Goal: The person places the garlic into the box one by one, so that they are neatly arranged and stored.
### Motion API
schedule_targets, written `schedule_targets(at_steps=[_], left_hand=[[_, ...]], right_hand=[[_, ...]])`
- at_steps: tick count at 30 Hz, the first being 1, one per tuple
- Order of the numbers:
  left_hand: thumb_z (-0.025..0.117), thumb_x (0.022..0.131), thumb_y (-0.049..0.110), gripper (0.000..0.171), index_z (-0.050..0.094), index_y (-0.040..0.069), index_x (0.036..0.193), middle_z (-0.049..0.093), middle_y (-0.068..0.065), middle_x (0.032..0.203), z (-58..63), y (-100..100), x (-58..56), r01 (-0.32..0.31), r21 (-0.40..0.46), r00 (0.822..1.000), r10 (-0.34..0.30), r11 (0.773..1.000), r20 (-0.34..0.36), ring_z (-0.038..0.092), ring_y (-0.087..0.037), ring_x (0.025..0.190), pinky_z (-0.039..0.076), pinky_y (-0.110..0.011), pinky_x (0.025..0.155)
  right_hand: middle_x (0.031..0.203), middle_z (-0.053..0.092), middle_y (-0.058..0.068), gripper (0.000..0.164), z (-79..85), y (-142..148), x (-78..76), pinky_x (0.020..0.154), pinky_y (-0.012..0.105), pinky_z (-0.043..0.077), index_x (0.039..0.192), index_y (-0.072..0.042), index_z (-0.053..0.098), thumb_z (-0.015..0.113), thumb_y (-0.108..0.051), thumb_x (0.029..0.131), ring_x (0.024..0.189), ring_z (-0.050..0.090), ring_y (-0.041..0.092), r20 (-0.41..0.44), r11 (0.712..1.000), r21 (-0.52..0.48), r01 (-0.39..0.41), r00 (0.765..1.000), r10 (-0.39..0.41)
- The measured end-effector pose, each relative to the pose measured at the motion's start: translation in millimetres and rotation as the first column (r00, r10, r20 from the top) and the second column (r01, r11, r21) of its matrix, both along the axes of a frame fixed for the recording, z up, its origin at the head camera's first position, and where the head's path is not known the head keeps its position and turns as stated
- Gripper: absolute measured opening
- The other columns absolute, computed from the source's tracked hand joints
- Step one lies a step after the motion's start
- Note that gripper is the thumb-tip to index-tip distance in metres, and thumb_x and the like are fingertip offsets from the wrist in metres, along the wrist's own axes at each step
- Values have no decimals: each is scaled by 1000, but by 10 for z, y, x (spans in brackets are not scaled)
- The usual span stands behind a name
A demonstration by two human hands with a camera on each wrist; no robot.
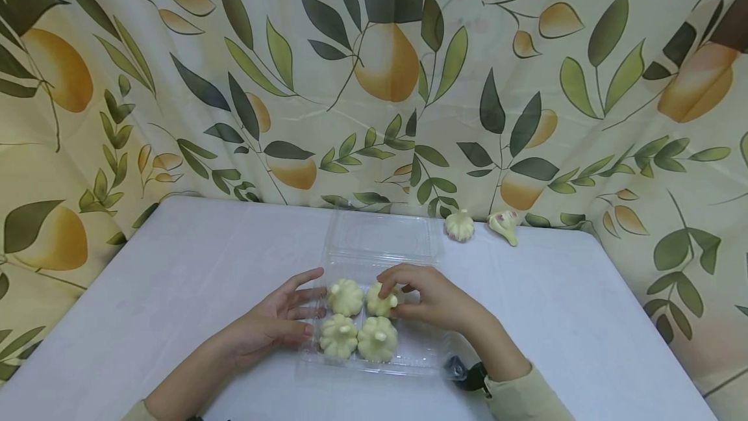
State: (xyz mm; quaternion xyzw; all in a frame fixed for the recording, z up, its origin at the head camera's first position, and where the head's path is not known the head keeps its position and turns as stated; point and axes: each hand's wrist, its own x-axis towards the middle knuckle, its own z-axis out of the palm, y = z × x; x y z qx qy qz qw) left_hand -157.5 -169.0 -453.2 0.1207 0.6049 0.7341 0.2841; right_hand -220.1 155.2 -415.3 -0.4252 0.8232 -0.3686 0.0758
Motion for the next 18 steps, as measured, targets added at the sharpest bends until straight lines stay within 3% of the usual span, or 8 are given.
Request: schedule_targets(at_steps=[5,12,18], left_hand=[[67,89,-1,91,14,21,160,19,-21,163,-1,1,0,1,-2,1000,-1,1000,-2,38,-37,140,54,-40,88],[68,89,-1,92,13,20,160,18,-22,162,-12,1,-8,4,-4,1000,-4,1000,-13,38,-39,140,55,-40,89],[68,90,0,92,12,20,160,18,-22,163,-24,-1,-12,10,1,1000,-10,1000,-18,37,-40,141,54,-41,90]], right_hand=[[129,66,9,30,0,-16,12,88,40,56,110,-18,69,79,-8,83,122,60,23,-22,1000,2,1,1000,-1],[128,64,1,42,28,2,11,92,35,55,121,-10,66,78,-1,82,121,59,20,57,999,-46,21,998,-18],[128,64,-1,43,119,84,3,93,37,55,122,-12,65,77,0,82,121,59,20,57,997,-44,64,996,-61]])
